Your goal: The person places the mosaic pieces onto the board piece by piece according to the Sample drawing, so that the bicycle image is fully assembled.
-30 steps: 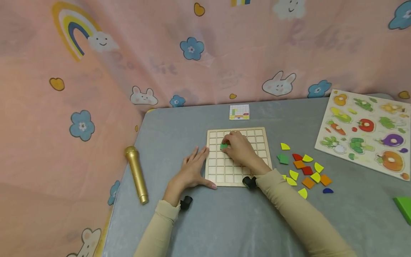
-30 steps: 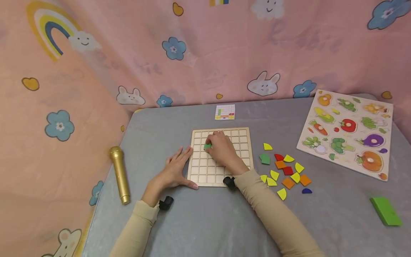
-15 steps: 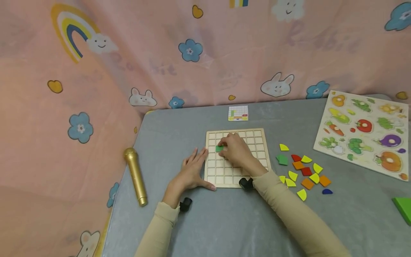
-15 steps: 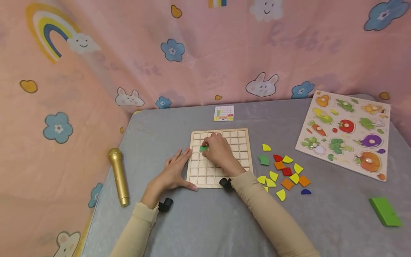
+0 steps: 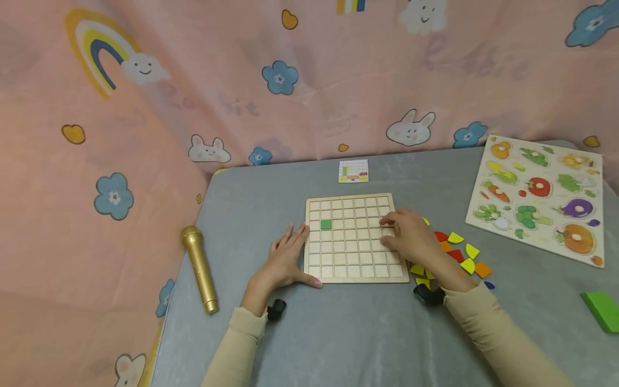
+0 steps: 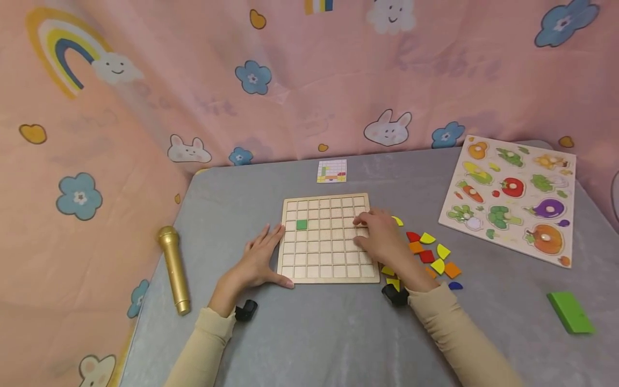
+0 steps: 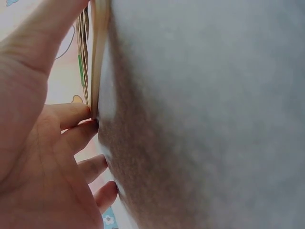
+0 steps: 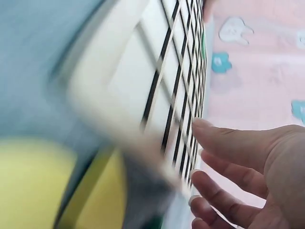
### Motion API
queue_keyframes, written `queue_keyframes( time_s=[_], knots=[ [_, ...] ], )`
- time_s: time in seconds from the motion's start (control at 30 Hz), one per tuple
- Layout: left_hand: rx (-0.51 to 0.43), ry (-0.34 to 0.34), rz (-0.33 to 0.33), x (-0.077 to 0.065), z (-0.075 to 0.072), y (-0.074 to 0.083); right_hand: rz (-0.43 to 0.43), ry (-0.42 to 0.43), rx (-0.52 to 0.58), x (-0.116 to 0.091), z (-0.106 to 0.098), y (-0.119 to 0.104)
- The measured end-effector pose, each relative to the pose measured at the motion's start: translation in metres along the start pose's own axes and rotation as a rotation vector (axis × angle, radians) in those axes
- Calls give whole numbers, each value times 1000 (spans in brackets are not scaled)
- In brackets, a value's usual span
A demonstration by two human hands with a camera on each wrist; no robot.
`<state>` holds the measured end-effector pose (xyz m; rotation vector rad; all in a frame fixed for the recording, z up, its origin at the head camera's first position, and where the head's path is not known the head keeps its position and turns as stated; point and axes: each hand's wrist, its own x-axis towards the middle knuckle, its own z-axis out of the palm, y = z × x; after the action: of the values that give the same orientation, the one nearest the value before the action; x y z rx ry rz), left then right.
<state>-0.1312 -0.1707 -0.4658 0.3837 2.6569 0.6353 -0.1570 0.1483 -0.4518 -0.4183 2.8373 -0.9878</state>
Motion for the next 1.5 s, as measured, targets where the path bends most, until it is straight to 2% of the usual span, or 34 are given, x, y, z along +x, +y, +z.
queue_keyframes(
  time_s=[0.1,0.37,0.73,0.9,1.03,1.23,1.5],
  knots=[
    [-2,-3,-8,-1,0,-1,44,-7,-26,-13,-9,13],
    [-13,0,-10,-3,1,-2,88,22,-77,-36,-20,41],
    [-27,4,-15,-4,-1,-4,61,91,-80,-37,-19,47],
    [-26,3,-9,-2,-1,-5,43,95,-66,-30,-19,37],
    [-26,2,-1,-2,-1,-6,-9,96,-47,-20,-12,21],
    [-22,2,1,-2,-1,-5,-96,91,17,7,10,-10],
    [-13,3,5,0,0,-3,-157,48,27,34,43,-45]
  ],
)
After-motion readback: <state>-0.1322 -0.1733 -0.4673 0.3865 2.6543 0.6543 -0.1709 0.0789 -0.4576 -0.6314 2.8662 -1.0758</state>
